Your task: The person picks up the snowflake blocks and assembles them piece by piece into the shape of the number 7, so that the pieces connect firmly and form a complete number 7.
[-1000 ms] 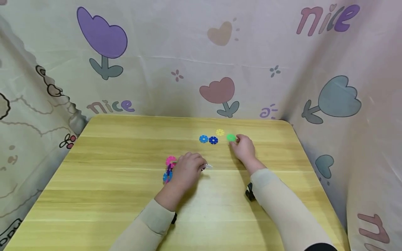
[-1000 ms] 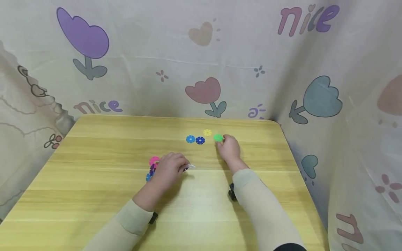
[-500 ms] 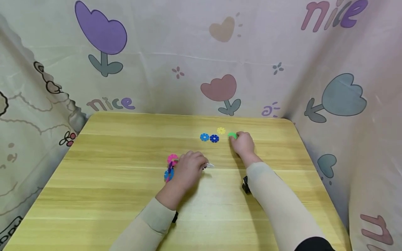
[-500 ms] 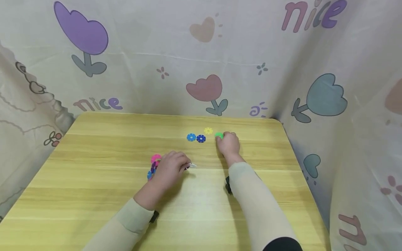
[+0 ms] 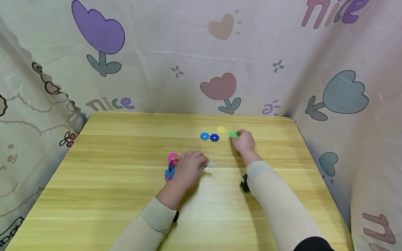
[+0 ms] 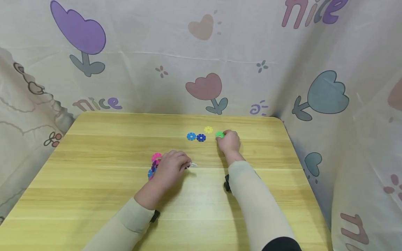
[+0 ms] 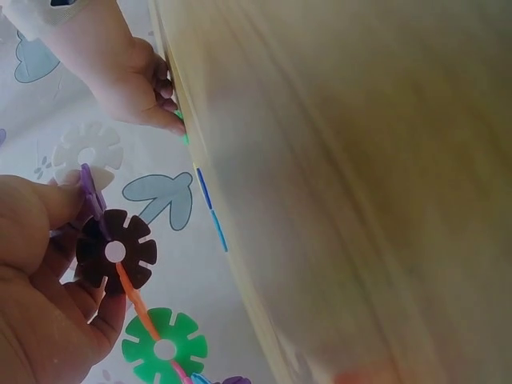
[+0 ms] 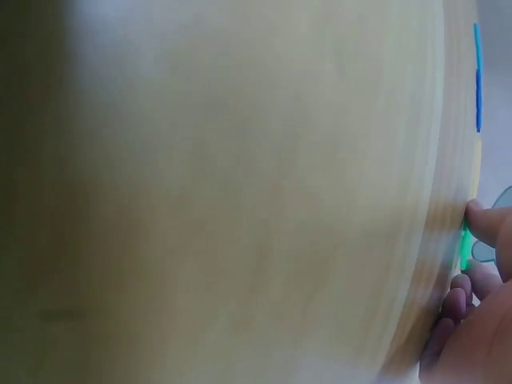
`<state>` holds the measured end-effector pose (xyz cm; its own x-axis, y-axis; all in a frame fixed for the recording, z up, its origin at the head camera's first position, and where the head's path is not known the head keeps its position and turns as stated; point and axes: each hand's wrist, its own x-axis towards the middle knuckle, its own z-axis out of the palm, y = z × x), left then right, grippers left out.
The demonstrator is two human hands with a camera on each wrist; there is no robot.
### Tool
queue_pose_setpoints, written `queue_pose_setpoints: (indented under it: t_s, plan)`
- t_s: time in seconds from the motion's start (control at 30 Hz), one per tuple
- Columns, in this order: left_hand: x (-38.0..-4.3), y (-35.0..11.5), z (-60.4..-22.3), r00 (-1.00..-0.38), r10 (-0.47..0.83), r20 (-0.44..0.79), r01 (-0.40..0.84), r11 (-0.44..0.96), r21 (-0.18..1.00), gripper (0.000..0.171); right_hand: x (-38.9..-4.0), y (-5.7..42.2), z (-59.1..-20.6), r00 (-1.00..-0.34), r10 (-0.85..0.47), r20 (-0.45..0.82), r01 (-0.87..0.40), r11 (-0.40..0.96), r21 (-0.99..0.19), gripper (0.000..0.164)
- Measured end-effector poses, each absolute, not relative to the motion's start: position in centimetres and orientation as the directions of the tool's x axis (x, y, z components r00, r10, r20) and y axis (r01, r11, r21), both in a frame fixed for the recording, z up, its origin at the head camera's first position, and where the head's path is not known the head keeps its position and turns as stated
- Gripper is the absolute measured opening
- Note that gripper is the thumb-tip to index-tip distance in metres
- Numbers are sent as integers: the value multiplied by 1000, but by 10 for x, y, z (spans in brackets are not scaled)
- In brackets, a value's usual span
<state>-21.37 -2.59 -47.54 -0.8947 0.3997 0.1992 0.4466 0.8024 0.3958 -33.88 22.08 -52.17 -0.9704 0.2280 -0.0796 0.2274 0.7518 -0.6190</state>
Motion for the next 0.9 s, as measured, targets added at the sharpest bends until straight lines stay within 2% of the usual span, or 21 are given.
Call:
queue_pose_setpoints:
  t_s: [0.13,0.37,0.5,0.73,0.9]
  plan:
    - [-214,-27,-475,-887,403,226,461,799,385,9,-334,221,-520,-968,241,-63,220,706,-673,49]
    - [-216,-27,-475,-890,395,226,455,802,387,10,-323,221,-520,-968,252,-6,166,616,-770,23]
    - [-215,-27,-476,-893,399,211,451,802,392,10,-315,220,-522,-969,247,33,116,565,-817,15]
    - [-215,-29,-477,-896,389,214,444,807,389,10,-295,210,-514,-979,181,91,8,485,-875,21]
    - [-216,-30,-476,-898,378,226,439,807,394,9,-278,203,-509,-986,129,104,-31,475,-879,20]
